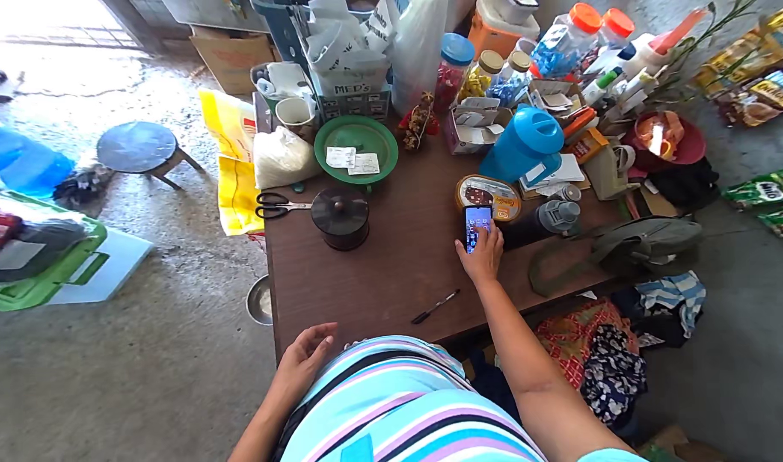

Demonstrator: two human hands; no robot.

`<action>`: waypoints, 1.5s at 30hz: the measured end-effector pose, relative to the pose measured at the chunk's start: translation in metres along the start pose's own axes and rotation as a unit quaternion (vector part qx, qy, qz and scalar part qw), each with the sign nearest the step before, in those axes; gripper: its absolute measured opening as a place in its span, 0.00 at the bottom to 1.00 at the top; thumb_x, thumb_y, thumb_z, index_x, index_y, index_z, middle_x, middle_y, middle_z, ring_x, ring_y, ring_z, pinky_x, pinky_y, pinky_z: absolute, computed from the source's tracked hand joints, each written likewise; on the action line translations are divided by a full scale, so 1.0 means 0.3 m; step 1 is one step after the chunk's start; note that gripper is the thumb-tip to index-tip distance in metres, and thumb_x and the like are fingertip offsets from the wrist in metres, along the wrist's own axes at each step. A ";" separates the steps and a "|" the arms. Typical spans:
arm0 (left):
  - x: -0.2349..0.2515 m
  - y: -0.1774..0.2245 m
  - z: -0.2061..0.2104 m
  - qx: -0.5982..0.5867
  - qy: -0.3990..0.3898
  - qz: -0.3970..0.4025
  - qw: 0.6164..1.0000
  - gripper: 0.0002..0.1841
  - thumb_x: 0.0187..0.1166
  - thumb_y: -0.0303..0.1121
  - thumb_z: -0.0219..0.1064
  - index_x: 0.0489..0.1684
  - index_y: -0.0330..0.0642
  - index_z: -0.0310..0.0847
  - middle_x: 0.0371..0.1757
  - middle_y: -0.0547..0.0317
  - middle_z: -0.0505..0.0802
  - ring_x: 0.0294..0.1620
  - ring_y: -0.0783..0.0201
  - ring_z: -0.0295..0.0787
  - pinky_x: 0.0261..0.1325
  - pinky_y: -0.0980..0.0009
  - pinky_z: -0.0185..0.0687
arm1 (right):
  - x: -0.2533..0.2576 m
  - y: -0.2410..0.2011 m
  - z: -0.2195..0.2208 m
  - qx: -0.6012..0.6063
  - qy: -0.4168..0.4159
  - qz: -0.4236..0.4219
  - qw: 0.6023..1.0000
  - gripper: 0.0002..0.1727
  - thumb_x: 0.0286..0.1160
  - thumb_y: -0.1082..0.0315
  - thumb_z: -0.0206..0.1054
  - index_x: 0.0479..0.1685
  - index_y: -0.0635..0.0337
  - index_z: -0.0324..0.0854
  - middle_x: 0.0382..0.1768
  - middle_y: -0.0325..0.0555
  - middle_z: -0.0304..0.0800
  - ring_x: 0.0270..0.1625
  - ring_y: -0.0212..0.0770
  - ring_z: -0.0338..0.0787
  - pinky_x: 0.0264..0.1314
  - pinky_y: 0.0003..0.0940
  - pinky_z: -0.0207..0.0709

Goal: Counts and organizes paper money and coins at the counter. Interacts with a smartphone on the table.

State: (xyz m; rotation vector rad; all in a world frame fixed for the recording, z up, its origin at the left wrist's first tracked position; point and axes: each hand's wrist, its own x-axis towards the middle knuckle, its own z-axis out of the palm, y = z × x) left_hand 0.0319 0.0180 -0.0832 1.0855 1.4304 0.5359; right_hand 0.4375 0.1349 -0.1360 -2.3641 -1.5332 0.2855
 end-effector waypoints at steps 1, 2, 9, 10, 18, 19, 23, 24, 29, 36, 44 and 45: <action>0.000 0.001 0.000 0.000 -0.001 0.000 1.000 0.16 0.83 0.32 0.59 0.65 0.37 0.81 0.54 0.58 0.91 0.44 0.74 0.89 0.52 0.76 0.85 | -0.003 -0.001 0.003 -0.006 -0.004 0.003 1.000 0.36 0.70 0.45 0.75 0.72 0.62 0.80 0.90 0.66 0.55 0.91 0.70 0.55 0.89 0.64 0.52; -0.001 0.000 0.000 0.000 -0.002 0.001 1.000 0.16 0.83 0.32 0.59 0.64 0.37 0.81 0.54 0.58 0.91 0.44 0.74 0.89 0.52 0.76 0.85 | -0.006 -0.001 0.005 -0.010 -0.009 0.005 1.000 0.37 0.70 0.44 0.75 0.73 0.61 0.79 0.90 0.66 0.55 0.91 0.70 0.54 0.89 0.64 0.52; -0.005 -0.002 -0.001 -0.004 0.002 -0.007 1.000 0.16 0.84 0.32 0.59 0.65 0.38 0.81 0.55 0.58 0.91 0.44 0.74 0.89 0.52 0.76 0.85 | -0.018 -0.001 0.001 0.040 0.044 0.022 0.998 0.38 0.68 0.50 0.76 0.75 0.63 0.76 0.87 0.69 0.60 0.88 0.71 0.60 0.86 0.63 0.58; -0.006 -0.001 -0.002 -0.005 0.002 -0.006 1.000 0.16 0.84 0.32 0.59 0.65 0.38 0.81 0.54 0.58 0.91 0.44 0.75 0.89 0.52 0.76 0.86 | -0.017 -0.002 -0.001 0.040 0.042 0.032 0.998 0.41 0.67 0.49 0.77 0.78 0.64 0.73 0.87 0.69 0.60 0.88 0.70 0.60 0.86 0.62 0.59; -0.003 0.010 -0.011 -0.007 -0.007 -0.003 1.000 0.16 0.85 0.31 0.59 0.65 0.38 0.81 0.53 0.58 0.91 0.43 0.74 0.89 0.52 0.75 0.86 | 0.035 -0.042 -0.028 -0.001 -0.028 0.137 0.990 0.58 0.60 0.44 0.82 0.92 0.57 0.56 0.86 0.65 0.63 0.87 0.66 0.65 0.81 0.63 0.65; -0.004 0.009 -0.015 -0.004 -0.008 -0.002 1.000 0.16 0.85 0.31 0.59 0.66 0.37 0.81 0.54 0.56 0.91 0.44 0.73 0.89 0.53 0.73 0.86 | 0.042 -0.046 -0.029 0.002 -0.025 0.146 0.989 0.59 0.58 0.47 0.83 0.93 0.57 0.54 0.85 0.65 0.65 0.84 0.67 0.69 0.78 0.64 0.69; -0.010 0.001 -0.026 -0.001 -0.008 0.004 1.000 0.16 0.87 0.31 0.59 0.67 0.36 0.81 0.58 0.52 0.90 0.48 0.69 0.90 0.57 0.68 0.86 | 0.042 -0.077 -0.047 0.028 -0.029 0.157 0.987 0.66 0.52 0.52 0.88 0.95 0.55 0.46 0.83 0.67 0.66 0.77 0.68 0.77 0.69 0.67 0.77; -0.010 -0.004 -0.028 -0.005 -0.005 0.004 1.000 0.16 0.86 0.31 0.59 0.67 0.36 0.81 0.58 0.52 0.90 0.48 0.68 0.89 0.56 0.68 0.85 | 0.032 -0.093 -0.051 0.046 -0.023 0.141 0.989 0.67 0.51 0.53 0.89 0.95 0.56 0.45 0.83 0.68 0.66 0.77 0.68 0.78 0.70 0.67 0.77; -0.019 -0.025 -0.034 -0.019 -0.010 0.002 1.000 0.16 0.87 0.32 0.60 0.67 0.37 0.81 0.57 0.52 0.90 0.47 0.67 0.88 0.57 0.67 0.84 | -0.082 -0.275 -0.029 0.204 -0.005 -0.009 0.979 0.73 0.49 0.62 0.90 0.94 0.69 0.34 0.83 0.77 0.60 0.82 0.69 0.70 0.83 0.59 0.68; -0.064 -0.047 -0.065 -0.019 -0.006 0.016 1.000 0.16 0.87 0.32 0.60 0.67 0.37 0.81 0.57 0.50 0.90 0.46 0.66 0.87 0.56 0.66 0.83 | -0.221 -0.599 0.101 0.294 -0.050 -0.122 0.947 0.75 0.45 0.62 0.90 0.94 0.70 0.34 0.83 0.80 0.59 0.82 0.72 0.69 0.82 0.61 0.68; -0.172 -0.148 -0.170 -0.056 0.053 -0.008 0.997 0.16 0.87 0.32 0.60 0.67 0.36 0.81 0.57 0.50 0.91 0.49 0.65 0.89 0.58 0.65 0.84 | -0.289 -0.737 0.194 0.246 0.003 -0.090 0.965 0.78 0.41 0.57 0.92 0.95 0.68 0.35 0.81 0.80 0.61 0.78 0.75 0.72 0.75 0.65 0.73; -0.182 -0.163 -0.186 -0.056 0.059 -0.009 0.997 0.16 0.87 0.31 0.60 0.67 0.35 0.82 0.57 0.49 0.91 0.49 0.65 0.89 0.58 0.65 0.83 | -0.296 -0.745 0.200 0.230 0.006 -0.079 0.970 0.77 0.41 0.56 0.92 0.95 0.67 0.36 0.81 0.80 0.61 0.77 0.75 0.73 0.73 0.66 0.75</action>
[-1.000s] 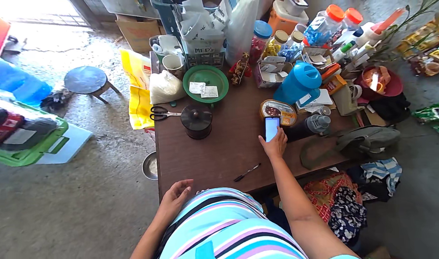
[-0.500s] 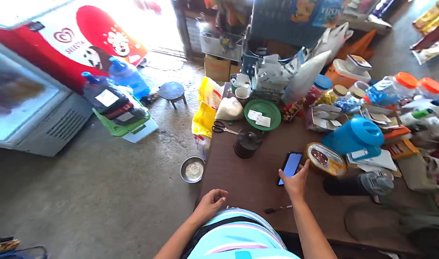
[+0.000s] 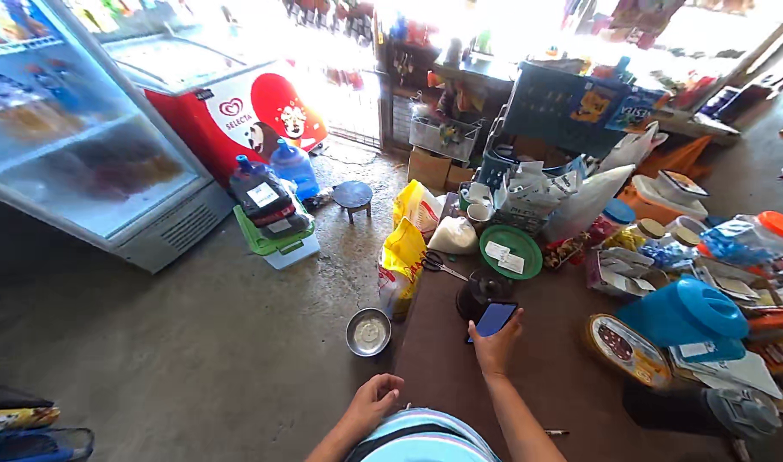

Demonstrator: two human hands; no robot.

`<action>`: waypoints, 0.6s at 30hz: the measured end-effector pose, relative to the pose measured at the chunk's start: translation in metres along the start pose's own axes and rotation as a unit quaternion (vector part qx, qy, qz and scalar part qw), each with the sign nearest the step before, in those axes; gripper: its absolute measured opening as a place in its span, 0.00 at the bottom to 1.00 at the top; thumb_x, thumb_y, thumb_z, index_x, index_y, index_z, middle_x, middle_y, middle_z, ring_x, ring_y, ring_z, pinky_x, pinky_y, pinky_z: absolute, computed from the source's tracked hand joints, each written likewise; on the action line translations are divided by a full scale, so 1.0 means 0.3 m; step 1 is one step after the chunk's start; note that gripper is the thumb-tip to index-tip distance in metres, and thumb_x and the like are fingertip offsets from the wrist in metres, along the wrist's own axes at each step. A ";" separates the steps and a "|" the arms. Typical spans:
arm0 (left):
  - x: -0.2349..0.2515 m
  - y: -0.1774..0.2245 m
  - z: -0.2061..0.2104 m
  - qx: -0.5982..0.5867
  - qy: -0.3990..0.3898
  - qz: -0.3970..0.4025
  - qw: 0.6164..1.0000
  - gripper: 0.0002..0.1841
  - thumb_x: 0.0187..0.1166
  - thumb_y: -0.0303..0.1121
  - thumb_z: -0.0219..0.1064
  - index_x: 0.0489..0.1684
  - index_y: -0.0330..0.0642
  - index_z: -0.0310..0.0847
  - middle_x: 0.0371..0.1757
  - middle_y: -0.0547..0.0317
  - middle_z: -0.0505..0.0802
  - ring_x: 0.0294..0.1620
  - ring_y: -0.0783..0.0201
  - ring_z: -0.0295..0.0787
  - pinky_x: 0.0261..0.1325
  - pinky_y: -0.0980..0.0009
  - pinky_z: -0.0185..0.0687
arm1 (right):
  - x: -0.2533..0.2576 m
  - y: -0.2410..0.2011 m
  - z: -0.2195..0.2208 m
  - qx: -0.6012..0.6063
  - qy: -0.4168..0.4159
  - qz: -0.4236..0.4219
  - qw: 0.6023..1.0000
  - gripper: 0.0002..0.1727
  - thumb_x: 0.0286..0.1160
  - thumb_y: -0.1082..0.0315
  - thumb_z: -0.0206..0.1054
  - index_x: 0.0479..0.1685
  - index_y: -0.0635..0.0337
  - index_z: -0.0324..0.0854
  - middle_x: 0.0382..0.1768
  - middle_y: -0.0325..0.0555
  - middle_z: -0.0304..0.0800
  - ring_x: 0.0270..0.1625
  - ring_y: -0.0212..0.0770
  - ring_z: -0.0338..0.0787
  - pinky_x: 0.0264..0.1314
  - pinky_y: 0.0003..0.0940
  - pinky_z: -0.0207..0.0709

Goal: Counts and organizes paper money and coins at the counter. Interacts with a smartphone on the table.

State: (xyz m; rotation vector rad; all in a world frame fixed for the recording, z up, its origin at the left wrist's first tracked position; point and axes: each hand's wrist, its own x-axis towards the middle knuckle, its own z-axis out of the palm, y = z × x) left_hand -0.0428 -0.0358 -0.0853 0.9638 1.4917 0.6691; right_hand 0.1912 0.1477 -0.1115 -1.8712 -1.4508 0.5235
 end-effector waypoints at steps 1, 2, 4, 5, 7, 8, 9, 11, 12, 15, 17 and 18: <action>-0.008 -0.015 -0.017 -0.001 0.005 -0.001 1.000 0.16 0.87 0.31 0.59 0.66 0.35 0.82 0.55 0.50 0.91 0.47 0.65 0.88 0.56 0.65 0.83 | -0.006 -0.007 0.007 -0.013 0.004 0.012 1.000 0.77 0.42 0.55 0.92 0.95 0.66 0.37 0.81 0.79 0.61 0.77 0.75 0.74 0.71 0.65 0.77; -0.016 -0.028 -0.034 -0.004 0.010 -0.002 1.000 0.15 0.87 0.31 0.60 0.65 0.35 0.82 0.53 0.50 0.91 0.45 0.65 0.88 0.55 0.65 0.84 | -0.011 -0.013 0.014 -0.018 0.009 0.024 1.000 0.77 0.41 0.55 0.93 0.95 0.65 0.38 0.81 0.79 0.61 0.76 0.75 0.75 0.70 0.65 0.77; -0.032 -0.046 -0.064 -0.014 0.016 -0.005 1.000 0.15 0.86 0.31 0.60 0.65 0.35 0.82 0.53 0.51 0.91 0.44 0.66 0.88 0.54 0.66 0.84 | -0.022 -0.028 0.020 -0.020 0.022 0.039 0.999 0.77 0.40 0.56 0.93 0.95 0.66 0.39 0.82 0.78 0.60 0.76 0.75 0.75 0.69 0.65 0.78; -0.037 -0.054 -0.078 -0.016 0.014 -0.008 1.000 0.15 0.86 0.30 0.60 0.64 0.34 0.82 0.55 0.50 0.91 0.45 0.66 0.88 0.56 0.66 0.84 | -0.030 -0.036 0.021 -0.023 0.026 0.047 0.998 0.76 0.41 0.57 0.93 0.95 0.65 0.39 0.82 0.78 0.60 0.75 0.75 0.76 0.67 0.66 0.79; -0.039 -0.062 -0.104 -0.018 0.004 -0.013 1.000 0.15 0.86 0.30 0.60 0.64 0.34 0.82 0.56 0.51 0.91 0.45 0.67 0.88 0.55 0.67 0.84 | -0.050 -0.043 0.026 -0.030 0.039 0.057 0.997 0.76 0.41 0.56 0.94 0.95 0.64 0.40 0.82 0.78 0.60 0.73 0.76 0.78 0.64 0.66 0.80; -0.035 -0.067 -0.114 -0.015 -0.002 -0.014 1.000 0.15 0.86 0.29 0.60 0.64 0.35 0.83 0.55 0.52 0.91 0.44 0.68 0.88 0.54 0.68 0.84 | -0.061 -0.044 0.032 -0.035 0.044 0.061 0.997 0.76 0.41 0.56 0.94 0.95 0.63 0.41 0.82 0.77 0.61 0.72 0.75 0.79 0.63 0.66 0.81; -0.029 -0.070 -0.124 -0.011 -0.011 -0.016 1.000 0.14 0.86 0.30 0.60 0.64 0.35 0.83 0.55 0.52 0.91 0.43 0.69 0.87 0.53 0.68 0.83 | -0.070 -0.043 0.039 -0.040 0.050 0.063 0.996 0.76 0.40 0.56 0.94 0.96 0.61 0.42 0.82 0.77 0.61 0.71 0.75 0.80 0.61 0.67 0.82; -0.012 -0.074 -0.139 -0.003 -0.030 -0.019 0.999 0.14 0.86 0.30 0.60 0.64 0.36 0.83 0.54 0.53 0.91 0.43 0.69 0.87 0.53 0.69 0.84 | -0.081 -0.043 0.047 -0.051 0.055 0.071 0.995 0.76 0.41 0.54 0.94 0.96 0.59 0.42 0.81 0.75 0.63 0.70 0.74 0.81 0.58 0.68 0.83; -0.001 -0.077 -0.144 0.003 -0.039 -0.017 0.999 0.14 0.86 0.30 0.61 0.64 0.36 0.83 0.54 0.53 0.91 0.44 0.68 0.88 0.53 0.68 0.84 | -0.081 -0.042 0.047 -0.054 0.057 0.073 0.994 0.76 0.42 0.52 0.93 0.96 0.59 0.41 0.81 0.75 0.63 0.69 0.73 0.82 0.58 0.67 0.83; 0.029 -0.073 -0.146 0.027 -0.058 0.002 0.998 0.15 0.86 0.30 0.61 0.66 0.34 0.82 0.58 0.50 0.91 0.48 0.66 0.89 0.57 0.66 0.84 | -0.078 -0.049 0.023 -0.034 0.055 0.067 0.996 0.74 0.45 0.49 0.92 0.95 0.63 0.42 0.81 0.75 0.65 0.73 0.73 0.79 0.64 0.68 0.80; 0.026 -0.067 -0.141 0.043 -0.079 0.004 0.996 0.16 0.86 0.30 0.61 0.67 0.34 0.81 0.60 0.48 0.91 0.51 0.64 0.89 0.61 0.63 0.84 | -0.097 -0.037 -0.005 -0.019 0.047 0.059 0.997 0.74 0.44 0.46 0.91 0.94 0.66 0.44 0.81 0.76 0.65 0.75 0.72 0.78 0.67 0.65 0.80; 0.024 -0.062 -0.137 0.049 -0.088 0.000 0.995 0.16 0.86 0.30 0.61 0.67 0.34 0.81 0.60 0.48 0.91 0.51 0.64 0.90 0.60 0.64 0.85 | -0.105 -0.022 -0.019 -0.012 0.035 0.058 0.998 0.73 0.46 0.45 0.90 0.93 0.68 0.45 0.81 0.76 0.64 0.76 0.72 0.77 0.69 0.63 0.80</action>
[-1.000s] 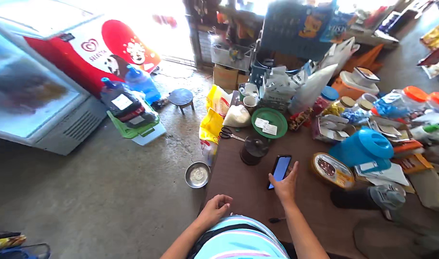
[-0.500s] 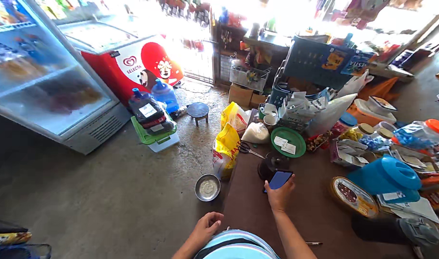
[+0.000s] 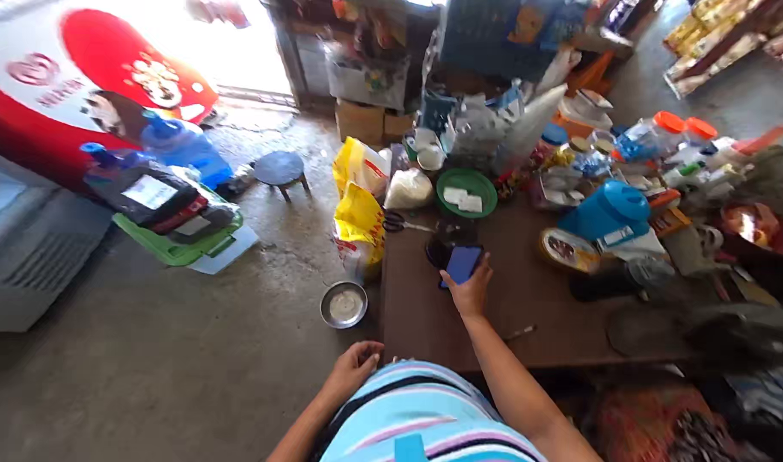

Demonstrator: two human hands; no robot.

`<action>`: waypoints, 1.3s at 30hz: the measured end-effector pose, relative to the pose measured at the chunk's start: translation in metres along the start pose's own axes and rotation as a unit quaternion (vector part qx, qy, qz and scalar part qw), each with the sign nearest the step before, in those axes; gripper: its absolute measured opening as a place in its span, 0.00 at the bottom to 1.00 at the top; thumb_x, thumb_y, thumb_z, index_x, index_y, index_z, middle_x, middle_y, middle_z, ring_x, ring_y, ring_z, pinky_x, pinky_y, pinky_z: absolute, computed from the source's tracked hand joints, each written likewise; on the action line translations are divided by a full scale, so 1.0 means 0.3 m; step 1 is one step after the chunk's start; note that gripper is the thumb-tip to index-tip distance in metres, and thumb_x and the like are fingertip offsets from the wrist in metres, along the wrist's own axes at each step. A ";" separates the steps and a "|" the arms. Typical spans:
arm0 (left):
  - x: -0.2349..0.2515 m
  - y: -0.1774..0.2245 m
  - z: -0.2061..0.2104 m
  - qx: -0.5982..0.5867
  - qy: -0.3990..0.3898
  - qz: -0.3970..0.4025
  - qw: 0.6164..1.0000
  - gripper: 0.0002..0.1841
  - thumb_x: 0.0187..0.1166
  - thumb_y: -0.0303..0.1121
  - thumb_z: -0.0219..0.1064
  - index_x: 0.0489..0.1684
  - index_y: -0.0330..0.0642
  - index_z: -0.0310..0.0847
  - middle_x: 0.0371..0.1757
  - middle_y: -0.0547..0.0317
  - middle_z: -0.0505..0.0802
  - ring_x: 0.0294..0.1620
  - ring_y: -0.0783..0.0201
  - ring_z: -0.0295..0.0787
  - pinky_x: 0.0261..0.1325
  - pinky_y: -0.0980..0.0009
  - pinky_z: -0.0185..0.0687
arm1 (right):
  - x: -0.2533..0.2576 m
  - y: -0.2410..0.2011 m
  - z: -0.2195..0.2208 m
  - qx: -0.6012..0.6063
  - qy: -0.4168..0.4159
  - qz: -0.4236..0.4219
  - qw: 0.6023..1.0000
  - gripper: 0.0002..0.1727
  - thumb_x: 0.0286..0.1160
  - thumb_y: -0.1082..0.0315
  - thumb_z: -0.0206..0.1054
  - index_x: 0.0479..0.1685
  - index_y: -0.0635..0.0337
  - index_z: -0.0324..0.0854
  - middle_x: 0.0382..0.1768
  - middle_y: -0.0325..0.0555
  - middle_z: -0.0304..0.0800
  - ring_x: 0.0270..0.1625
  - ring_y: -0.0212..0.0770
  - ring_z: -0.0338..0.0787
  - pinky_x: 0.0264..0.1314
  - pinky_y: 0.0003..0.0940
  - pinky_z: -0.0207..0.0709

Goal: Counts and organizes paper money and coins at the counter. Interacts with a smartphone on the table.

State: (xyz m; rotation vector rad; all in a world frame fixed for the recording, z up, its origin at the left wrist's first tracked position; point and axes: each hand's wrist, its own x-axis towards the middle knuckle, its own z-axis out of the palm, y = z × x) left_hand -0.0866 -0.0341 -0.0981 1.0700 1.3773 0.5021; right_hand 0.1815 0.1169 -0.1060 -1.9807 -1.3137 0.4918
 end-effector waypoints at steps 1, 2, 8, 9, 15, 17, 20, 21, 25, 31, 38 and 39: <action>0.001 0.007 0.005 0.000 -0.006 -0.004 1.000 0.16 0.86 0.30 0.61 0.67 0.34 0.81 0.59 0.48 0.91 0.49 0.65 0.90 0.59 0.64 0.85 | -0.002 0.018 -0.016 0.011 -0.021 0.004 1.000 0.72 0.49 0.45 0.89 0.93 0.69 0.44 0.83 0.77 0.60 0.78 0.71 0.75 0.73 0.60 0.78; 0.003 0.014 0.010 -0.001 -0.008 -0.007 1.000 0.15 0.87 0.30 0.61 0.66 0.34 0.81 0.58 0.48 0.91 0.48 0.65 0.90 0.58 0.65 0.85 | -0.002 0.035 -0.033 0.022 -0.043 0.010 0.999 0.70 0.53 0.46 0.87 0.93 0.69 0.44 0.85 0.78 0.56 0.81 0.70 0.72 0.76 0.58 0.76; 0.014 0.034 0.081 0.007 -0.007 -0.011 1.000 0.15 0.87 0.30 0.60 0.65 0.35 0.82 0.57 0.51 0.91 0.46 0.68 0.88 0.55 0.68 0.84 | 0.020 0.118 -0.082 0.089 -0.126 0.011 0.988 0.47 0.79 0.52 0.68 0.90 0.72 0.53 0.85 0.75 0.59 0.87 0.64 0.65 0.88 0.50 0.62; 0.016 0.038 0.095 0.005 -0.001 -0.009 1.000 0.14 0.87 0.30 0.60 0.65 0.35 0.82 0.57 0.50 0.91 0.46 0.68 0.89 0.56 0.68 0.84 | 0.031 0.126 -0.083 0.098 -0.137 0.004 0.986 0.44 0.81 0.54 0.66 0.89 0.73 0.54 0.85 0.75 0.60 0.87 0.64 0.64 0.89 0.50 0.61; -0.027 0.048 0.158 0.021 0.080 -0.003 0.997 0.16 0.86 0.30 0.59 0.66 0.34 0.81 0.60 0.47 0.90 0.48 0.66 0.90 0.56 0.66 0.86 | 0.053 0.222 -0.222 0.014 -0.258 -0.031 0.965 0.27 0.74 0.74 0.62 0.76 0.67 0.76 0.82 0.65 0.69 0.84 0.58 0.70 0.85 0.49 0.67; -0.054 0.016 0.179 0.011 0.105 -0.005 0.994 0.18 0.85 0.32 0.58 0.67 0.33 0.81 0.60 0.46 0.91 0.51 0.64 0.91 0.58 0.64 0.87 | 0.004 0.337 -0.309 -0.060 -0.307 -0.122 0.942 0.24 0.70 0.78 0.61 0.67 0.63 0.84 0.80 0.60 0.74 0.83 0.59 0.72 0.84 0.54 0.66; -0.088 -0.002 0.227 -0.017 0.146 -0.021 0.989 0.18 0.85 0.33 0.57 0.66 0.31 0.80 0.59 0.46 0.91 0.50 0.65 0.92 0.57 0.67 0.88 | -0.076 0.559 -0.398 -0.129 -0.289 -0.289 0.903 0.24 0.68 0.83 0.63 0.63 0.58 0.88 0.72 0.57 0.85 0.77 0.61 0.81 0.81 0.65 0.68; -0.098 -0.002 0.245 -0.023 0.156 -0.029 0.987 0.18 0.86 0.33 0.58 0.66 0.31 0.80 0.59 0.46 0.91 0.50 0.66 0.92 0.57 0.68 0.88 | -0.091 0.626 -0.413 -0.135 -0.264 -0.327 0.898 0.24 0.67 0.83 0.65 0.62 0.57 0.89 0.68 0.56 0.88 0.74 0.62 0.84 0.79 0.67 0.70; -0.120 -0.006 0.318 -0.026 0.167 -0.041 0.985 0.18 0.84 0.34 0.59 0.66 0.32 0.80 0.57 0.49 0.91 0.49 0.70 0.91 0.56 0.72 0.87 | -0.045 0.721 -0.426 -0.136 -0.173 -0.366 0.904 0.15 0.74 0.76 0.65 0.54 0.55 0.92 0.49 0.53 0.94 0.57 0.57 0.93 0.72 0.60 0.79; -0.126 -0.002 0.396 -0.044 0.188 -0.050 0.980 0.19 0.84 0.35 0.59 0.66 0.32 0.80 0.57 0.52 0.92 0.47 0.75 0.90 0.55 0.76 0.86 | 0.224 0.540 -0.427 -0.042 -0.139 -0.271 0.952 0.15 0.80 0.77 0.61 0.58 0.68 0.88 0.56 0.66 0.89 0.62 0.62 0.89 0.69 0.50 0.82; -0.133 0.020 0.450 -0.063 0.216 -0.064 0.972 0.19 0.85 0.32 0.58 0.66 0.28 0.79 0.59 0.48 0.90 0.51 0.73 0.90 0.58 0.75 0.85 | 0.752 0.302 -0.505 -0.074 -0.036 -0.329 0.941 0.18 0.87 0.70 0.59 0.67 0.73 0.77 0.64 0.67 0.86 0.67 0.63 0.87 0.72 0.55 0.80; -0.133 0.029 0.455 -0.065 0.220 -0.069 0.971 0.19 0.85 0.32 0.58 0.66 0.28 0.79 0.59 0.47 0.90 0.51 0.73 0.90 0.58 0.75 0.85 | 0.839 0.272 -0.518 -0.084 -0.021 -0.336 0.938 0.18 0.86 0.70 0.59 0.68 0.73 0.78 0.64 0.66 0.86 0.68 0.63 0.87 0.74 0.56 0.79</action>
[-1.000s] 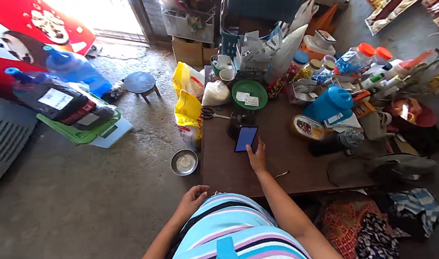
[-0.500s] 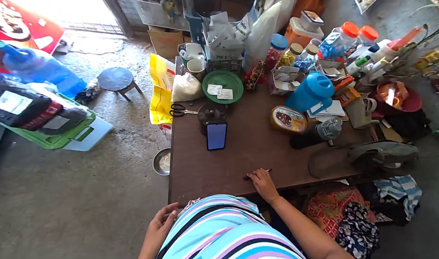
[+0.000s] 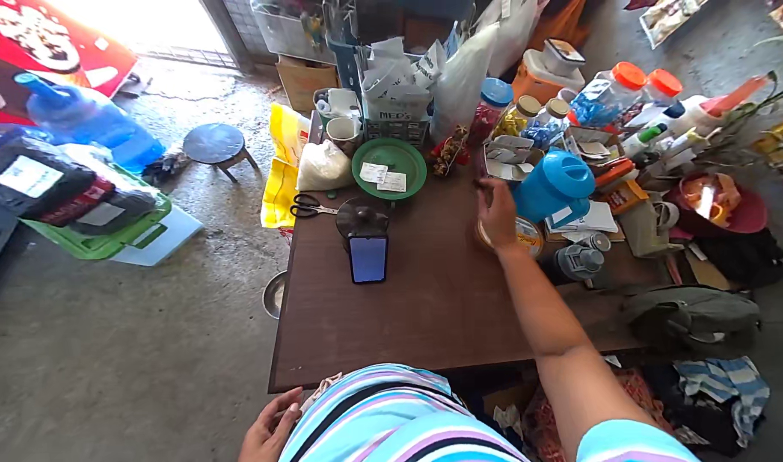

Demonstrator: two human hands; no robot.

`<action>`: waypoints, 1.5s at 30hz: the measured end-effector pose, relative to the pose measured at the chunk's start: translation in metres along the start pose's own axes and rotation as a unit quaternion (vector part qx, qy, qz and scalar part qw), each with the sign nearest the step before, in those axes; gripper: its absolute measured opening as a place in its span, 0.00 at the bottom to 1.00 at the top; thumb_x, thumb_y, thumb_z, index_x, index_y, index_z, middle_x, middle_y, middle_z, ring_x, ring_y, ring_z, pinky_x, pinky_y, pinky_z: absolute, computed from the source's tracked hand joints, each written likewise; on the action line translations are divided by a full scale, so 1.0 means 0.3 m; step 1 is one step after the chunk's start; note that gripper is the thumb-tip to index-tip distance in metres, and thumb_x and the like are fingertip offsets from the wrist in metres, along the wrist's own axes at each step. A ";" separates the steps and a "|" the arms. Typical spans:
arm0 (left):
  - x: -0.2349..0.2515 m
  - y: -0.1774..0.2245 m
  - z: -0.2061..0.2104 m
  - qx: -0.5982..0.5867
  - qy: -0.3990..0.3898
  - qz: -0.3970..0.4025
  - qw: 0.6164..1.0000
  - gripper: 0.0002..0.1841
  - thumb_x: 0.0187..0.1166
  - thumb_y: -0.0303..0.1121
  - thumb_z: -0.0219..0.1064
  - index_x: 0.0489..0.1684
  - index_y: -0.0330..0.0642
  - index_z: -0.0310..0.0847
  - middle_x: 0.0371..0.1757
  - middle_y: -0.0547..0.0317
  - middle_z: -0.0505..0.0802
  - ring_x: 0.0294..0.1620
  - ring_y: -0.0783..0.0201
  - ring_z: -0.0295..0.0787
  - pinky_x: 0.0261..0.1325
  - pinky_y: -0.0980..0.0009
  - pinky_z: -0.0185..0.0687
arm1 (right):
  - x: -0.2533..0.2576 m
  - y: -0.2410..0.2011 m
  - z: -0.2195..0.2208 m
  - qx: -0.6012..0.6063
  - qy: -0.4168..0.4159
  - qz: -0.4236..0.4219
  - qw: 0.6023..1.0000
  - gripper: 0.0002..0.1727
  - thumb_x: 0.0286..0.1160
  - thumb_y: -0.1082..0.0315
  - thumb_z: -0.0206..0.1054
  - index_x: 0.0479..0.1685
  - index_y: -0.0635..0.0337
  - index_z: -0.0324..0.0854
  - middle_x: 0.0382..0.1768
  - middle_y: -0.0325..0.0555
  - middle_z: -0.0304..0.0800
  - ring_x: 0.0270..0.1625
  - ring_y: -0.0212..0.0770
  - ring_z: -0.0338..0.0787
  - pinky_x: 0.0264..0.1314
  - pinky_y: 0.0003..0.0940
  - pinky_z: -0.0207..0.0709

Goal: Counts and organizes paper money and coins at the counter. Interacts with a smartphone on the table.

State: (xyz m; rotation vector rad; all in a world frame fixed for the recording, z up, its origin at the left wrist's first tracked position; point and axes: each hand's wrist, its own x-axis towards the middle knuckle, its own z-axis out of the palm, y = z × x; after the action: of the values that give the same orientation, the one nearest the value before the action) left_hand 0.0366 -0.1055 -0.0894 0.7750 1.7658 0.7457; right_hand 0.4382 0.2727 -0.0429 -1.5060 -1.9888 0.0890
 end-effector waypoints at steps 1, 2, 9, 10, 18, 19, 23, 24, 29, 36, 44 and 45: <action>-0.003 0.008 0.005 0.000 0.004 -0.004 1.000 0.18 0.85 0.32 0.58 0.66 0.29 0.79 0.59 0.48 0.90 0.50 0.74 0.90 0.58 0.75 0.85 | 0.080 0.033 -0.017 -0.019 0.010 -0.007 1.000 0.18 0.86 0.70 0.59 0.68 0.72 0.78 0.64 0.66 0.87 0.68 0.63 0.87 0.74 0.56 0.78; -0.004 0.015 0.010 0.000 0.009 -0.007 1.000 0.18 0.85 0.32 0.58 0.66 0.29 0.80 0.59 0.49 0.90 0.50 0.74 0.90 0.58 0.75 0.85 | 0.155 0.068 -0.032 -0.037 0.017 -0.017 0.999 0.18 0.87 0.71 0.58 0.68 0.71 0.79 0.64 0.66 0.87 0.69 0.64 0.86 0.74 0.56 0.77; 0.015 0.061 0.041 0.005 0.017 -0.014 1.000 0.18 0.85 0.31 0.57 0.66 0.30 0.80 0.56 0.50 0.91 0.48 0.73 0.90 0.56 0.74 0.85 | 0.436 0.204 -0.124 -0.138 -0.043 0.096 0.985 0.19 0.83 0.75 0.57 0.69 0.71 0.79 0.69 0.72 0.81 0.74 0.71 0.79 0.80 0.67 0.65; 0.020 0.062 0.043 0.005 0.017 -0.016 1.000 0.18 0.85 0.31 0.57 0.66 0.30 0.80 0.56 0.50 0.91 0.48 0.73 0.90 0.56 0.74 0.85 | 0.432 0.198 -0.125 -0.131 -0.035 0.112 0.984 0.19 0.82 0.74 0.57 0.69 0.71 0.80 0.69 0.72 0.80 0.74 0.70 0.79 0.79 0.67 0.65; 0.051 0.084 0.052 0.013 0.011 -0.029 0.999 0.17 0.84 0.31 0.59 0.65 0.33 0.81 0.55 0.53 0.92 0.48 0.74 0.90 0.56 0.75 0.86 | 0.095 -0.022 0.072 0.074 -0.092 0.115 0.986 0.16 0.84 0.70 0.61 0.64 0.70 0.81 0.69 0.65 0.82 0.73 0.61 0.82 0.77 0.56 0.75; 0.052 0.088 0.049 0.017 0.011 -0.030 0.999 0.16 0.84 0.31 0.59 0.65 0.34 0.81 0.55 0.53 0.92 0.48 0.73 0.90 0.56 0.75 0.85 | 0.034 -0.057 0.113 0.098 -0.112 0.116 0.982 0.16 0.83 0.71 0.62 0.63 0.70 0.82 0.68 0.64 0.83 0.72 0.60 0.83 0.76 0.56 0.76; 0.062 0.093 0.030 0.024 0.007 -0.028 0.999 0.16 0.85 0.31 0.59 0.65 0.34 0.81 0.57 0.52 0.92 0.49 0.70 0.91 0.56 0.72 0.86 | -0.210 -0.188 0.266 0.187 -0.175 0.152 0.955 0.14 0.80 0.72 0.65 0.57 0.70 0.86 0.64 0.61 0.87 0.69 0.53 0.87 0.74 0.46 0.79; 0.066 0.093 0.026 0.026 0.003 -0.027 0.999 0.16 0.85 0.31 0.59 0.65 0.34 0.81 0.56 0.52 0.92 0.48 0.70 0.91 0.56 0.72 0.86 | -0.264 -0.216 0.294 0.210 -0.181 0.165 0.946 0.13 0.79 0.73 0.65 0.56 0.71 0.87 0.63 0.61 0.88 0.67 0.52 0.88 0.74 0.44 0.80; 0.093 0.076 -0.012 0.046 -0.025 -0.008 0.999 0.16 0.85 0.33 0.60 0.65 0.36 0.82 0.58 0.52 0.92 0.50 0.69 0.91 0.57 0.71 0.85 | -0.422 -0.342 0.337 0.282 -0.218 0.224 0.907 0.12 0.79 0.73 0.65 0.54 0.71 0.87 0.60 0.61 0.88 0.61 0.47 0.89 0.66 0.38 0.82; 0.118 0.004 -0.144 0.119 -0.057 0.016 0.991 0.17 0.85 0.30 0.60 0.68 0.35 0.81 0.59 0.44 0.90 0.51 0.58 0.90 0.58 0.60 0.84 | -0.501 -0.430 0.299 0.269 -0.249 0.275 0.889 0.14 0.80 0.72 0.65 0.59 0.71 0.84 0.62 0.63 0.85 0.61 0.48 0.89 0.66 0.37 0.82; 0.122 -0.278 -0.398 0.267 -0.136 -0.087 0.950 0.17 0.86 0.32 0.64 0.67 0.29 0.82 0.65 0.31 0.87 0.65 0.39 0.87 0.72 0.44 0.77 | -0.562 -0.574 0.326 0.126 -0.283 0.305 0.901 0.23 0.79 0.65 0.68 0.71 0.66 0.80 0.75 0.65 0.76 0.80 0.62 0.73 0.84 0.53 0.64; 0.115 -0.314 -0.425 0.280 -0.141 -0.099 0.944 0.17 0.87 0.32 0.64 0.66 0.29 0.82 0.65 0.31 0.87 0.67 0.38 0.86 0.74 0.44 0.76 | -0.575 -0.591 0.347 0.099 -0.271 0.299 0.909 0.24 0.78 0.65 0.67 0.73 0.65 0.79 0.77 0.64 0.75 0.81 0.63 0.71 0.86 0.54 0.62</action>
State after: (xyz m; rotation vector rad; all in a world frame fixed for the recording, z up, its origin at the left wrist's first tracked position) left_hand -0.1085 -0.1508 -0.1462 1.0011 1.7682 -0.0211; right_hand 0.2597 0.0915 -0.1283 -2.0518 -1.7393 1.0329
